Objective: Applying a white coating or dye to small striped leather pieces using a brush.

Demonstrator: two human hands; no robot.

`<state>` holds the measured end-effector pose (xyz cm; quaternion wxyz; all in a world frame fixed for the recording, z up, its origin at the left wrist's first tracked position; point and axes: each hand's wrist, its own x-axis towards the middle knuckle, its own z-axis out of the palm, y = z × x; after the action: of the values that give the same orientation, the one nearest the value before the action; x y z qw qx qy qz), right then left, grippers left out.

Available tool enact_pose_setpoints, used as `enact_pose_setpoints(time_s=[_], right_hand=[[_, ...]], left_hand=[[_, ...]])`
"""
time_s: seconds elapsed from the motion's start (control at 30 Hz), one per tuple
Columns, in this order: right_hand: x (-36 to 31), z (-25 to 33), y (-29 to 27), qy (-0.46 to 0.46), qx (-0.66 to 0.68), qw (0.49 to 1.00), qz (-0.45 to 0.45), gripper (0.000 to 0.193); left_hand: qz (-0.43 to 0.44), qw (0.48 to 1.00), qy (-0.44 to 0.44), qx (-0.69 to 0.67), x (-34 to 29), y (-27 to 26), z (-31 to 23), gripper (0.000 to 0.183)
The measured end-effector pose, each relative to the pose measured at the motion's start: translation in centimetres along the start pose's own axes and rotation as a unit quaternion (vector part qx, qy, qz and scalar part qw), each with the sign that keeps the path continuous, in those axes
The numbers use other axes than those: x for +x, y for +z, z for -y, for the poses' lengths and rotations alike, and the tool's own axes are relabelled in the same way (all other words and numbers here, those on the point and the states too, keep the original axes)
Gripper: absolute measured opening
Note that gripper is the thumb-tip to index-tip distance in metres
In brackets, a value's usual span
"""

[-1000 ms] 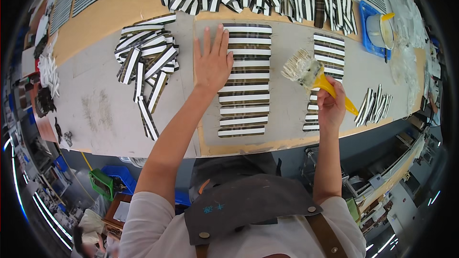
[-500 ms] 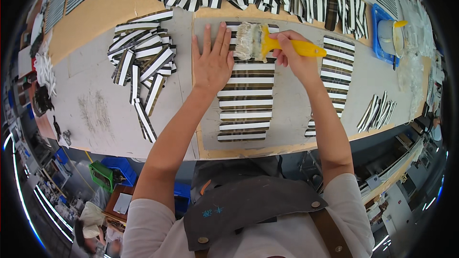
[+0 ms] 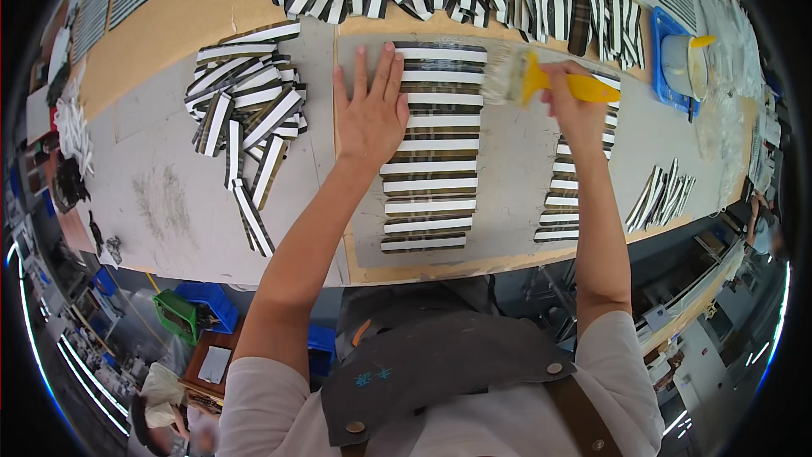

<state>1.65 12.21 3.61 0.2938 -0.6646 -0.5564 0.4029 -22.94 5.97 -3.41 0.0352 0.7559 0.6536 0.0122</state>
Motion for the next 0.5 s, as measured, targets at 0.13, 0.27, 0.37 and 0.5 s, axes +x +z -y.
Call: enact_pose_setpoints(time_s=[0.13,0.27,0.37,0.5], right_hand=[[-1.2,2.8,2.5,0.017,0.106,0.993,0.044,0.02],[-0.1,2.3,2.9,0.056,0.075,0.994,0.058,0.015],[-0.7,1.1,0.6,-0.009,-0.01,1.0,-0.002,0.014],[-2.9,3.0,3.9,-0.002,0.073,0.995,0.072,0.015]], left_hand=[[-0.002,1.0,0.004,-0.005,0.1,0.3,-0.3,0.05],[-0.004,1.0,0.004,-0.007,0.0,0.3,-0.2,0.05],[-0.005,1.0,-0.001,-0.005,-0.1,0.2,0.1,0.05],[-0.001,1.0,0.004,0.001,0.1,0.4,-0.3,0.051]])
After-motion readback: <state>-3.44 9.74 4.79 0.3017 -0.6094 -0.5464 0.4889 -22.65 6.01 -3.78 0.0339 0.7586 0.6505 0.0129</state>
